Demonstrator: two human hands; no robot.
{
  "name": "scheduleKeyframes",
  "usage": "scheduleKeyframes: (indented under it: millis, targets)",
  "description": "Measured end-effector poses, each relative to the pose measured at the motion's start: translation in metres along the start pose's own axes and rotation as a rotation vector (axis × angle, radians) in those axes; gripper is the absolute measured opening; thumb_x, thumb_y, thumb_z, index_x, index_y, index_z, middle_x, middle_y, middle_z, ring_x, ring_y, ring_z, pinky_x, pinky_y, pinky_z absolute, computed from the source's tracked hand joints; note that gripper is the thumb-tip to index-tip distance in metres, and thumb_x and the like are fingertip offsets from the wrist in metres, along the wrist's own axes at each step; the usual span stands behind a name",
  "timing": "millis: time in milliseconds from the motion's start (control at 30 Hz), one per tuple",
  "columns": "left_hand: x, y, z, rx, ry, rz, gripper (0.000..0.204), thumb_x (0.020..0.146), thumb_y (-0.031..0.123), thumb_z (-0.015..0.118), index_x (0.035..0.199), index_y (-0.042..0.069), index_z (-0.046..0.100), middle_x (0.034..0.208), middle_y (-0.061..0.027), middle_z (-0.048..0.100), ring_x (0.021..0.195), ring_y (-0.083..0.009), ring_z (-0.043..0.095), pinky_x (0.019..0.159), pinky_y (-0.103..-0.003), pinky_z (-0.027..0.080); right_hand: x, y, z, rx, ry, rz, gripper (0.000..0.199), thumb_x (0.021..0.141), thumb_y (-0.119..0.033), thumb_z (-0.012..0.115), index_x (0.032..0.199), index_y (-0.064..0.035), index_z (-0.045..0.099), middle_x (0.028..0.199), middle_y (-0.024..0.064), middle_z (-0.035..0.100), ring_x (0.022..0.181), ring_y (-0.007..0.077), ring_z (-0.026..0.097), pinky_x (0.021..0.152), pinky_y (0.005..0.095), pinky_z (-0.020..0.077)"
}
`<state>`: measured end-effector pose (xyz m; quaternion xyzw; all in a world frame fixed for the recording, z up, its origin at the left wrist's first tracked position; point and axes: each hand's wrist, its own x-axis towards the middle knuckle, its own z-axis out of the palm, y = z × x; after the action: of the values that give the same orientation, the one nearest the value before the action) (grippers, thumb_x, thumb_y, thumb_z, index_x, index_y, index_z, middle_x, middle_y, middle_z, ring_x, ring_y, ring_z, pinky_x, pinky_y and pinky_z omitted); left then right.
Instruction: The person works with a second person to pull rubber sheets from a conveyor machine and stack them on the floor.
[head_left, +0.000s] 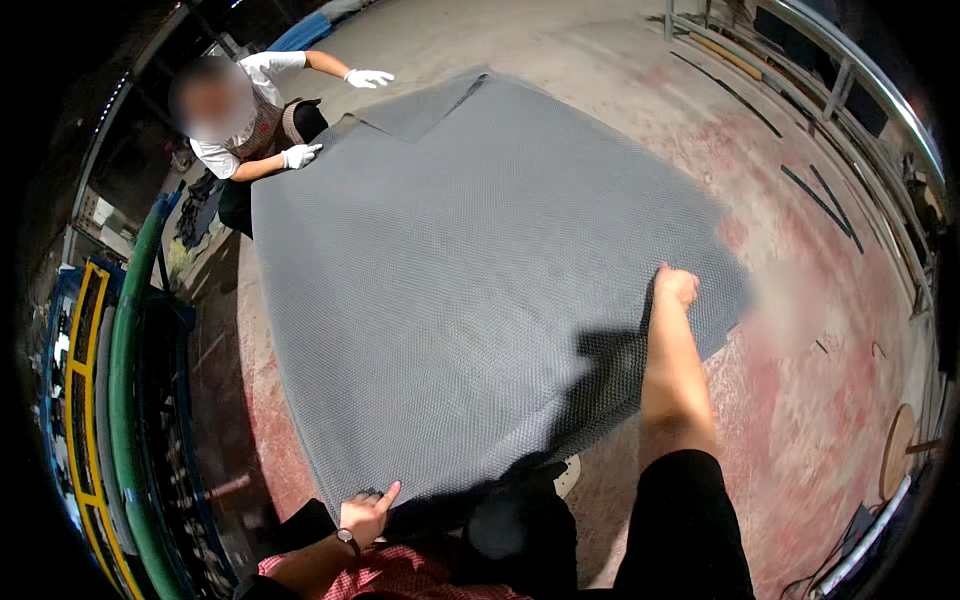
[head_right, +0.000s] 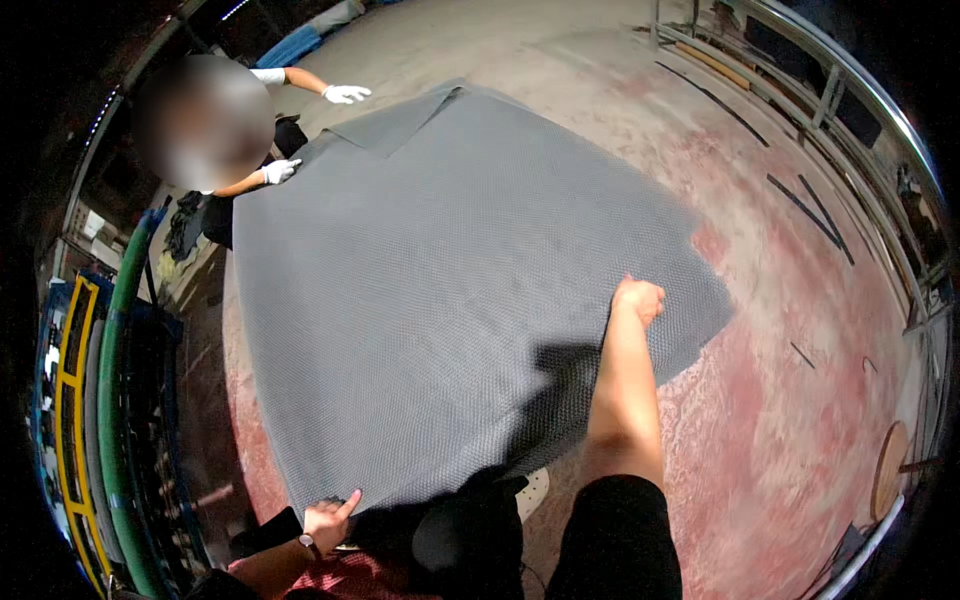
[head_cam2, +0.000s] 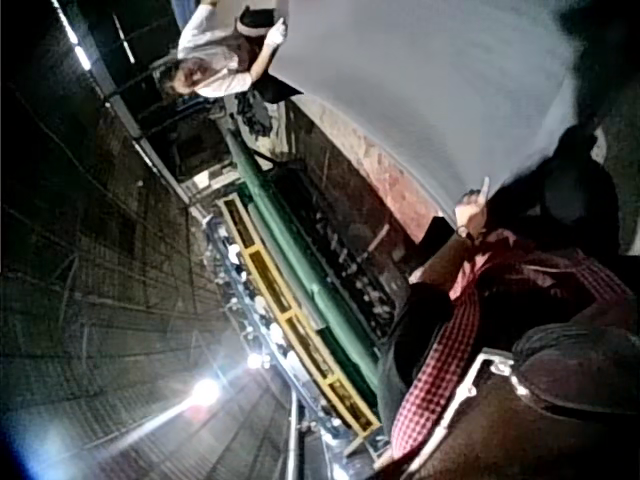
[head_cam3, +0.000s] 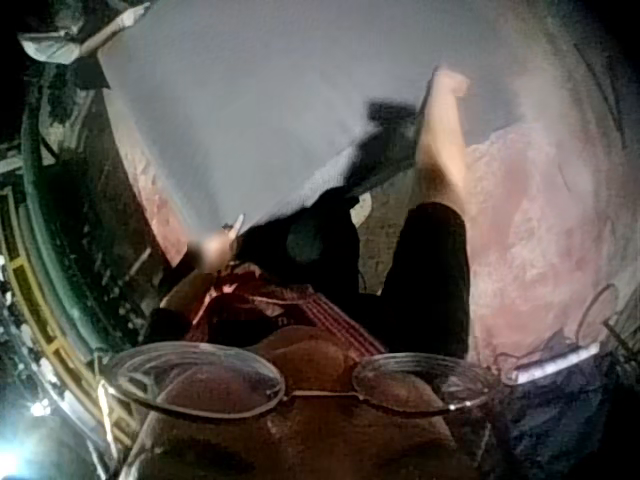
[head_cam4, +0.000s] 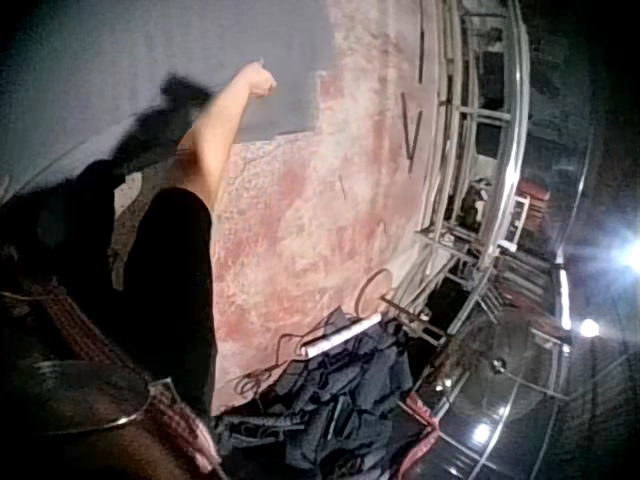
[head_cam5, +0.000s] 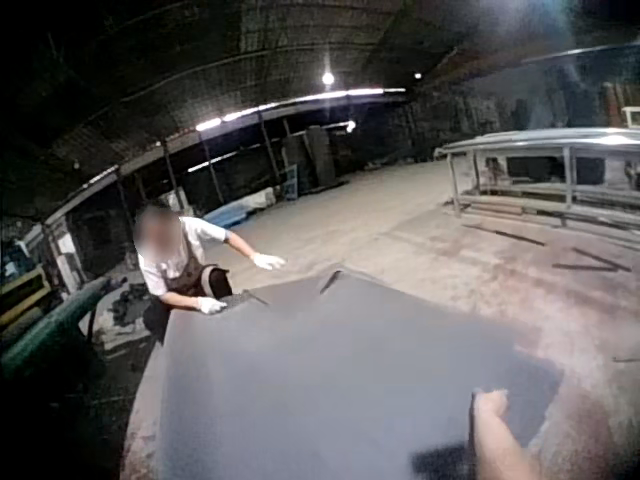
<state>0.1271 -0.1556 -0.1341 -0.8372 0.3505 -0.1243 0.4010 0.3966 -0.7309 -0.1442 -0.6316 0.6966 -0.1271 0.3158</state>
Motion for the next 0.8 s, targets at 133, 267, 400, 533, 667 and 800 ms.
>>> scheduleKeyframes:
  millis: [133,267,400,533,667,800]
  targets:
    - [-0.009,0.002,0.015,-0.153,-0.07,0.062,0.055,0.066,0.01,0.055,0.12,0.014,0.044,0.057,-0.0018,0.047,0.051,-0.0175,0.048,0.045,-0.03,0.042,0.014,-0.008,-0.014,0.01,-0.251,-0.165,0.059,0.068,-0.039,0.065,0.097,0.0104,0.053,0.104,0.022,0.054,0.098,0.0345,0.052,0.083,0.0377,0.0403]
    - [0.03,-0.046,-0.03,-0.855,-0.248,0.134,0.059,0.064,0.012,0.054,0.122,0.012,0.043,0.056,-0.0017,0.047,0.049,-0.0176,0.048,0.044,-0.03,0.041,0.081,-0.003,-0.002,-0.018,-0.379,-0.39,0.064,0.07,-0.042,0.062,0.103,0.0118,0.049,0.109,0.0251,0.05,0.101,0.0346,0.049,0.086,0.0362,0.0374]
    - [0.007,-0.071,-0.041,-0.94,-0.256,0.206,0.062,0.062,0.013,0.053,0.123,0.011,0.041,0.055,-0.0016,0.047,0.047,-0.0177,0.047,0.042,-0.031,0.041,0.048,0.05,-0.047,-0.01,-0.155,-0.637,0.07,0.069,-0.048,0.059,0.099,0.014,0.05,0.102,0.0288,0.052,0.099,0.035,0.05,0.085,0.0361,0.0381]
    - [-0.039,-0.079,-0.009,-0.798,-0.175,0.214,0.063,0.063,0.03,0.053,0.121,0.007,0.043,0.052,-0.003,0.048,0.042,-0.0157,0.046,0.037,-0.028,0.039,0.014,0.145,-0.054,-0.069,-0.144,-0.6,0.054,0.072,-0.038,0.06,0.089,0.0136,0.054,0.088,0.0288,0.056,0.085,0.0385,0.055,0.076,0.0381,0.0414]
    - [-0.05,-0.069,-0.01,-0.735,-0.285,0.096,0.079,0.061,0.058,0.055,0.122,0.01,0.041,0.061,-0.0058,0.055,0.054,-0.0194,0.053,0.046,-0.033,0.043,0.003,0.173,-0.053,0.012,-0.136,-0.475,0.049,0.073,-0.036,0.059,0.085,0.0116,0.055,0.082,0.0278,0.057,0.079,0.0372,0.056,0.073,0.0382,0.0424]
    - [-0.052,-0.066,-0.026,-0.599,-0.53,0.058,0.078,0.062,0.048,0.061,0.128,0.018,0.032,0.075,-0.0038,0.058,0.067,-0.0212,0.056,0.058,-0.032,0.046,0.005,0.195,-0.042,0.011,-0.111,-0.518,0.048,0.072,-0.037,0.06,0.078,0.0103,0.055,0.077,0.0258,0.058,0.074,0.0375,0.056,0.068,0.0399,0.0426]
